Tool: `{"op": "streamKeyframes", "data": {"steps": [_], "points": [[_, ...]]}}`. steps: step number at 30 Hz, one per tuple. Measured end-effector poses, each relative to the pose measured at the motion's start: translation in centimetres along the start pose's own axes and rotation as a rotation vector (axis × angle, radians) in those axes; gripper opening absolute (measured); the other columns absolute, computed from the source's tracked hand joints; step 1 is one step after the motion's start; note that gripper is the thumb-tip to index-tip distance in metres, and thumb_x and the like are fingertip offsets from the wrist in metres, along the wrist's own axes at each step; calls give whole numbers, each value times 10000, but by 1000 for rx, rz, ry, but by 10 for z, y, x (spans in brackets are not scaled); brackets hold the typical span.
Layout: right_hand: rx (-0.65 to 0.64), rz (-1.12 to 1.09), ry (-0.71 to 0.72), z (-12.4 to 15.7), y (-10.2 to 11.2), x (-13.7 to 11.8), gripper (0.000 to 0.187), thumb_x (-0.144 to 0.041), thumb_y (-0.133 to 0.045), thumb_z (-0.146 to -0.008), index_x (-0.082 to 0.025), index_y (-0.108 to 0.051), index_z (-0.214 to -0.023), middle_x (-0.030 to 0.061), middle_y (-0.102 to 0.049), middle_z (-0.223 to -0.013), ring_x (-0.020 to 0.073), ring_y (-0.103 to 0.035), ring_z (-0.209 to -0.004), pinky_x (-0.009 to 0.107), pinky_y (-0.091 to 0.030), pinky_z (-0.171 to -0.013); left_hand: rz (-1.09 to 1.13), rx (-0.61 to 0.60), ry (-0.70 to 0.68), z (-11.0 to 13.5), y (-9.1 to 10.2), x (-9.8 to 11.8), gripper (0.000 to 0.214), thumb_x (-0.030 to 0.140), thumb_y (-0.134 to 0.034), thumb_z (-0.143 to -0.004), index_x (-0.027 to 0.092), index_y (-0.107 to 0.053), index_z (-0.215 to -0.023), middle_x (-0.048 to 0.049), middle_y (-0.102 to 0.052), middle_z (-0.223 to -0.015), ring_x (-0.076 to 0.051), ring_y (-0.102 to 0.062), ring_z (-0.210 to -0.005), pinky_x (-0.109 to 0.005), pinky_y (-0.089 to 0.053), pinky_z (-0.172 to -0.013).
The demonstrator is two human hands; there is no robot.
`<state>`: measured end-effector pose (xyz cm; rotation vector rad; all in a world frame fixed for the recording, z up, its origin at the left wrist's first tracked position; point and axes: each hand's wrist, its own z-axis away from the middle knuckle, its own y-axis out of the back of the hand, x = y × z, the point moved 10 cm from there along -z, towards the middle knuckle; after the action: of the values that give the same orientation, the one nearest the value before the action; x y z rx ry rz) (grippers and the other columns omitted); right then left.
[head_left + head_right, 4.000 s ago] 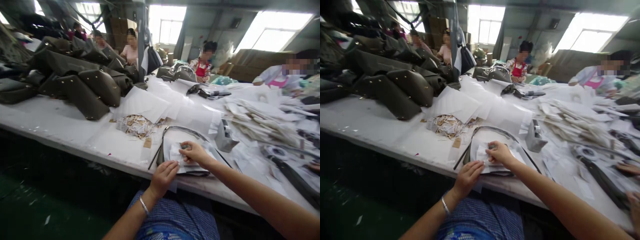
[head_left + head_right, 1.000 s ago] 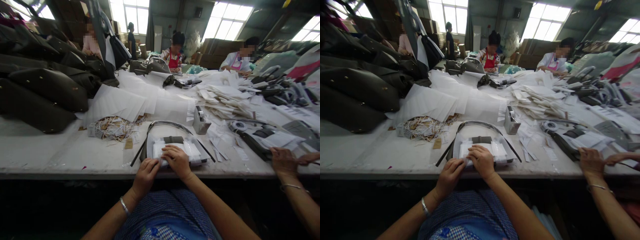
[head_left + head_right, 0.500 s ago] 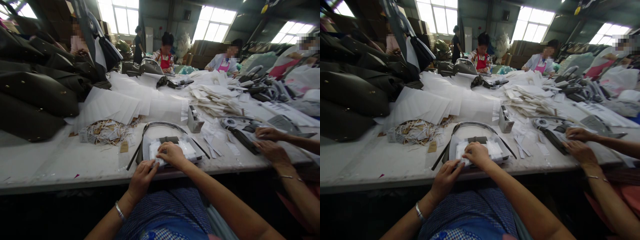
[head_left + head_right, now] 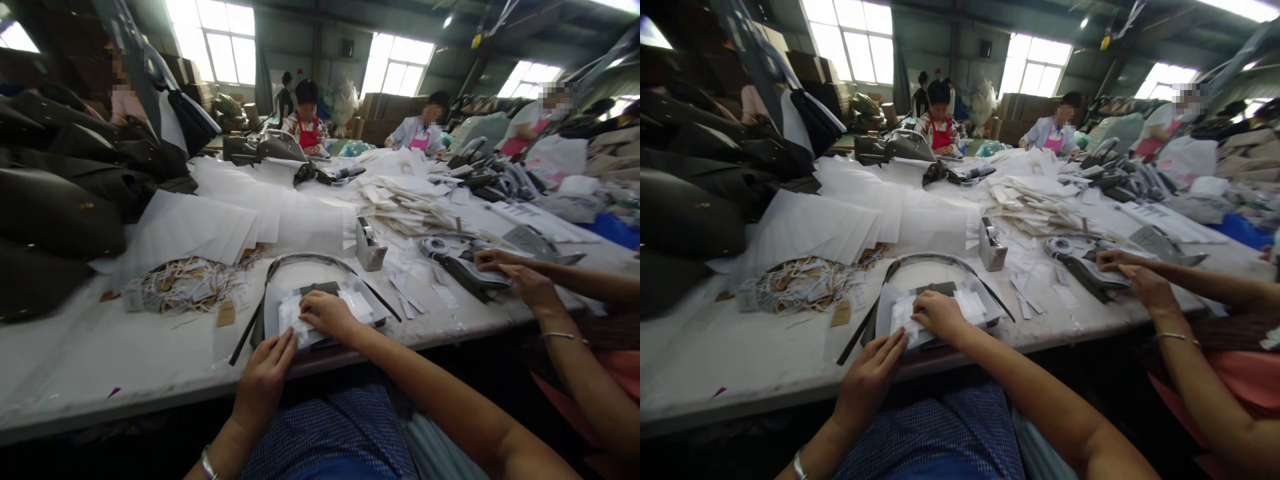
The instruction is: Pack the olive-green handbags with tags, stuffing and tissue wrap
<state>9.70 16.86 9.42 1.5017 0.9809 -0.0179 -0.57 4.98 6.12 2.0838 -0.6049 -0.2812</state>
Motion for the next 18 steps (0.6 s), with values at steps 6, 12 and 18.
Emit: {"op": "streamKeyframes", "data": {"steps": [6, 12, 18], "points": [[463, 30, -333, 6, 137, 121, 189, -242, -668, -867, -226, -726, -1046, 58, -688, -1220, 232, -583, -1199, 359, -372, -1107, -1, 36, -10, -2, 5, 1, 347, 144, -501, -973, 162, -613, -1301, -38, -611, -1385, -240, -595, -1091, -364, -519, -953], [521, -13, -707, -7, 196, 248, 196, -321, -646, -841, -161, -737, -776, 166, -694, -1130, 357, -511, -1267, 486, -330, -1095, -1, 69, 3, -7, 13, 2, 345, 143, -456, -991, 169, -624, -1292, -31, -640, -1347, -223, -603, -1079, -354, -520, -943], [488, -221, -791, -27, 179, 291, 434, -532, -566, -878, -157, -713, -717, 154, -724, -954, 301, -615, -1044, 440, -457, -925, 7, 74, 22, -8, 15, 2, 335, 168, -460, -995, 186, -635, -1281, -37, -651, -1331, -215, -621, -1064, -336, -540, -921]]}}
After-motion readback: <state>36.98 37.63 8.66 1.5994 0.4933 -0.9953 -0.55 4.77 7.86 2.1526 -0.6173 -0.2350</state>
